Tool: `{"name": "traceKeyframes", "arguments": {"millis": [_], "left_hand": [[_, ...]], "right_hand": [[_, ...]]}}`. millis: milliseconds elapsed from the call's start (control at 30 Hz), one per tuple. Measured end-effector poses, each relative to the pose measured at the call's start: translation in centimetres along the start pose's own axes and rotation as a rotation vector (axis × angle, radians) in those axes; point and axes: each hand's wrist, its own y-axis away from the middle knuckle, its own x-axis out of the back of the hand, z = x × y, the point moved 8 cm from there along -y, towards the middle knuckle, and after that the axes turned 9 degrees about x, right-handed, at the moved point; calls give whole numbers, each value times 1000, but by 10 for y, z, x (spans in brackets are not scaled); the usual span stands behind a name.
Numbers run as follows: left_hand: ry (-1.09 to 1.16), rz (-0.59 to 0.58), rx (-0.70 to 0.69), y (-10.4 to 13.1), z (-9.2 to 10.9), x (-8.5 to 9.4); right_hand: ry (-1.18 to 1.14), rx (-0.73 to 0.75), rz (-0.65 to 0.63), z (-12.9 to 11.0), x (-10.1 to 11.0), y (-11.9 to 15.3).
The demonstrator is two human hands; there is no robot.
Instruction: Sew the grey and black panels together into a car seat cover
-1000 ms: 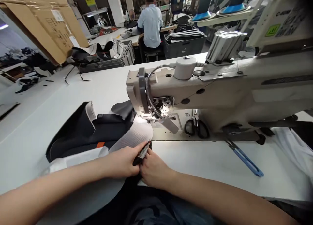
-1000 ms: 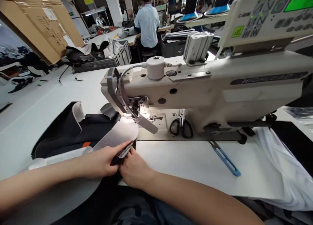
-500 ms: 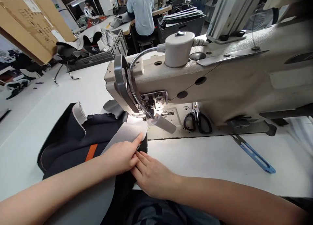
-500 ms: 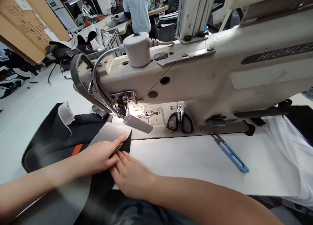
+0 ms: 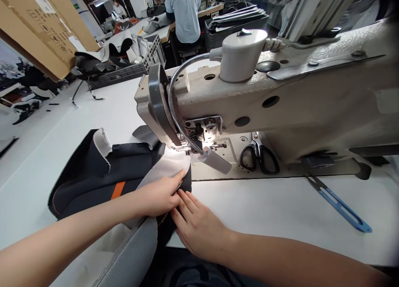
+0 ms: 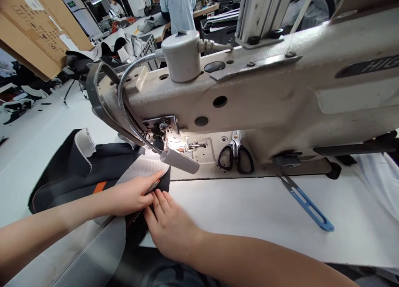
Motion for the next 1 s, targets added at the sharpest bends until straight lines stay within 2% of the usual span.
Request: {"name": "traceKeyframes", "arguments": {"millis": [167, 267, 367, 467, 533, 600, 733, 867, 933, 1000], "left_hand": [[6, 37, -11, -20, 3, 12], [1, 72, 14, -21, 9, 18], [10, 77, 26, -6, 12, 13], [17, -42, 84, 15, 2, -3], [-37, -81, 112, 24, -7, -6], [-171, -24, 83, 26, -10, 3], [-568, 169, 42, 24, -2, 20], [-759, 266, 19, 28, 8, 2], [-840, 338, -42, 32, 7, -8], [-931, 404, -138, 34, 3, -7]], "right_hand": [[-60, -43, -63, 17, -1, -4], [-51, -49, -72, 23, 0, -5], [26, -9, -29, 21, 4, -3], [104, 58, 52, 17, 9, 0], [110, 75, 72, 17, 10, 0], [111, 78, 57, 17, 8, -1], [135, 65, 46, 15, 4, -5], [141, 21, 101, 17, 7, -4], [148, 22, 126, 16, 10, -3], [154, 25, 127, 16, 11, -2]]}}
